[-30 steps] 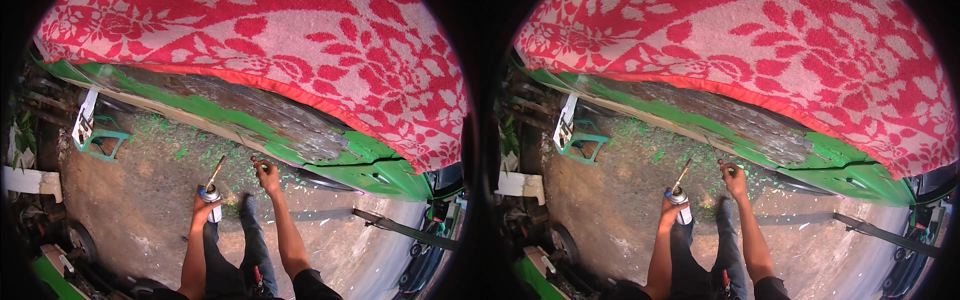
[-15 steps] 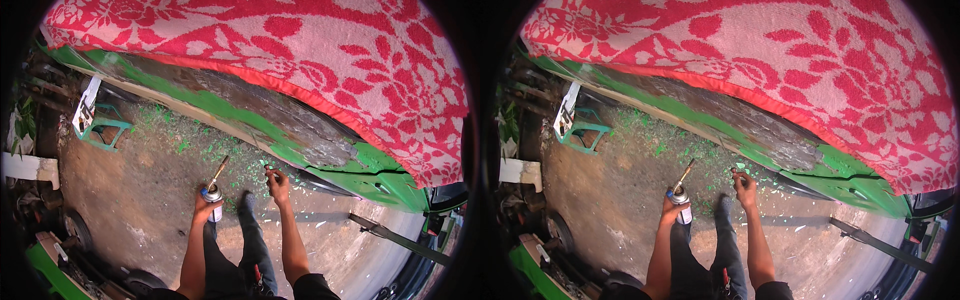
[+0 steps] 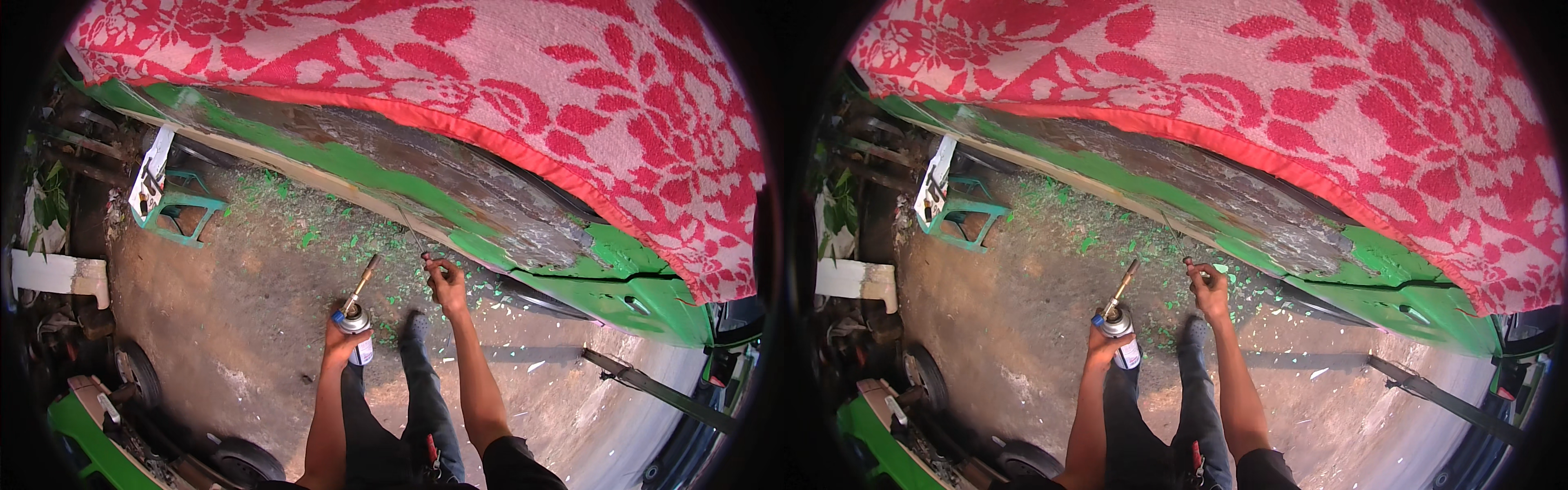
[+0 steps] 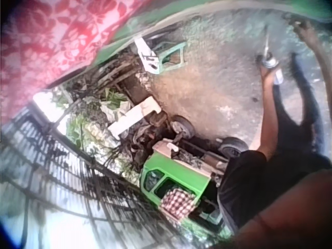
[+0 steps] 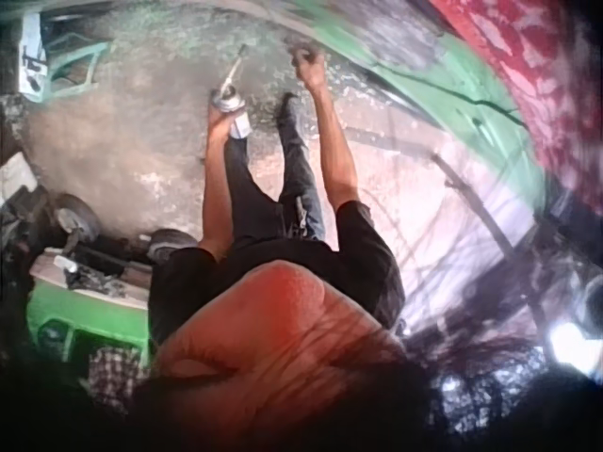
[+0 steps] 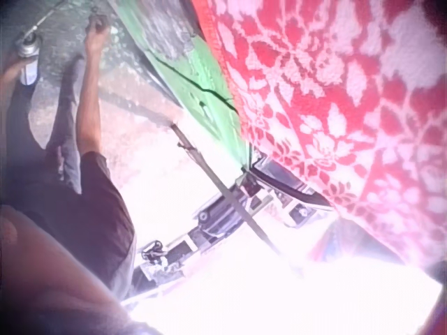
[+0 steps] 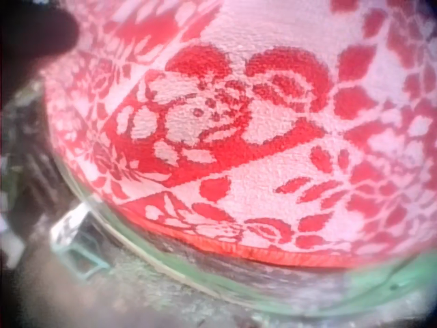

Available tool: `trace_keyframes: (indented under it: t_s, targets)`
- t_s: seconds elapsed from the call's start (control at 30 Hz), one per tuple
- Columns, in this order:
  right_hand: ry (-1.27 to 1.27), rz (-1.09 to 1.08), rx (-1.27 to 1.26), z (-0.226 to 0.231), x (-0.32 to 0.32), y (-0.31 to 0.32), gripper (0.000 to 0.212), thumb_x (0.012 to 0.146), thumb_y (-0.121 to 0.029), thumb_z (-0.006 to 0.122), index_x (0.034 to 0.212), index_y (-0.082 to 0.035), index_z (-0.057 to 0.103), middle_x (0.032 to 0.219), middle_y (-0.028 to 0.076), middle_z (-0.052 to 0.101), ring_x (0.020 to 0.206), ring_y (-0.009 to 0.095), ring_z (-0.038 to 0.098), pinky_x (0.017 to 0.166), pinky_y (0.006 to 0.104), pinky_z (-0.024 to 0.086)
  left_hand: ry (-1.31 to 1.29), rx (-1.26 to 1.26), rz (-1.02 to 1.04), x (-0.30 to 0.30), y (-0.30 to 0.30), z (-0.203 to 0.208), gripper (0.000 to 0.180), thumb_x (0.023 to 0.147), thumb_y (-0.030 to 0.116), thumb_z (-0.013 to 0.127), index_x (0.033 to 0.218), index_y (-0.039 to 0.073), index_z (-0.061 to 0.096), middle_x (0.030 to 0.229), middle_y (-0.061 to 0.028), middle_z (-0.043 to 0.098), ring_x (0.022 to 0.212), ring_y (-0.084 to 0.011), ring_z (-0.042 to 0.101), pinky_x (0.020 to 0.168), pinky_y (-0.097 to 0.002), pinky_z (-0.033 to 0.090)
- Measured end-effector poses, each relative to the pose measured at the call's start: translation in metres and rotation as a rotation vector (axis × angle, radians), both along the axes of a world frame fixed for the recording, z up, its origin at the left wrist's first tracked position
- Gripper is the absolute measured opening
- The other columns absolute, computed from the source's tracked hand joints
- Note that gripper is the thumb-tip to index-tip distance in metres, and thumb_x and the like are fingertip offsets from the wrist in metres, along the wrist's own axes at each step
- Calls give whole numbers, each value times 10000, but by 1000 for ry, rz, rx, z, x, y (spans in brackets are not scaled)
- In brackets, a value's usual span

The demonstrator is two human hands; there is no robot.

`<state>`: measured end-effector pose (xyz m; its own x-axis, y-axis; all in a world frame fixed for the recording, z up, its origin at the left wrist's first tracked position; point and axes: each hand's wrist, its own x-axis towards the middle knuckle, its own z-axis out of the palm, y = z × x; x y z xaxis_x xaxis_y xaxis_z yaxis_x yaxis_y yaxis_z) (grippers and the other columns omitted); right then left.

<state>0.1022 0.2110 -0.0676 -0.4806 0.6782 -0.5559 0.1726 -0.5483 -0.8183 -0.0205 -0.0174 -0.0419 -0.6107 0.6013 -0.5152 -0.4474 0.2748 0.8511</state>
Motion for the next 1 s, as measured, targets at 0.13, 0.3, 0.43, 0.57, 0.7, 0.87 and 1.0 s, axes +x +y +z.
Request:
trace_keyframes:
  t_s: [0.13,0.3,0.43,0.57,0.7,0.87,1.0]
  targets:
    - [21,-97,-24,2,32,-18,228,946,-287,644,885,-68,626,532,-61,422,412,22,297,361,242,179,-13,-91,-36,0,-16,-13,672,598,-88,824,1138,117,480,1031,-5,601,976,-153,610,862,-349,499]
    - [-1,-63,1,1,39,-13,238,946,-300,645,888,-71,617,526,-61,419,396,19,296,358,236,188,-72,-71,-20,7,-15,-24,683,602,-77,825,1160,124,486,1027,1,599,967,-152,607,862,-343,496]
    - [-39,-68,3,6,39,-11,242,945,-301,646,885,-68,617,528,-58,426,395,19,296,356,237,184,13,-118,-50,12,-9,-20,667,606,-71,823,1151,117,487,1014,3,600,959,-148,609,845,-339,499]
    - [-47,-57,18,10,36,-10,240,944,-298,646,883,-67,617,527,-60,425,396,19,295,355,239,185,48,-71,-65,8,-6,-18,647,607,-68,824,1131,114,491,990,6,603,935,-146,612,826,-338,500]
    - [-79,-58,4,19,33,-10,232,945,-292,645,885,-70,619,519,-64,418,393,18,290,352,239,186,-28,-51,-35,7,-5,-21,617,611,-70,821,1105,111,500,965,8,606,906,-144,615,801,-339,502]
    - [-73,-66,3,14,36,-10,225,943,-288,649,876,-76,612,522,-67,414,396,15,282,349,238,176,-3,-64,-47,5,-4,-26,594,612,-73,817,1081,113,503,962,5,606,898,-141,618,796,-343,507]
    - [-65,-90,-31,11,37,-11,225,942,-286,652,869,-79,607,523,-69,407,398,14,275,349,239,168,-35,-60,-24,5,-2,-24,592,607,-74,821,1070,117,505,962,6,605,901,-141,618,802,-343,509]
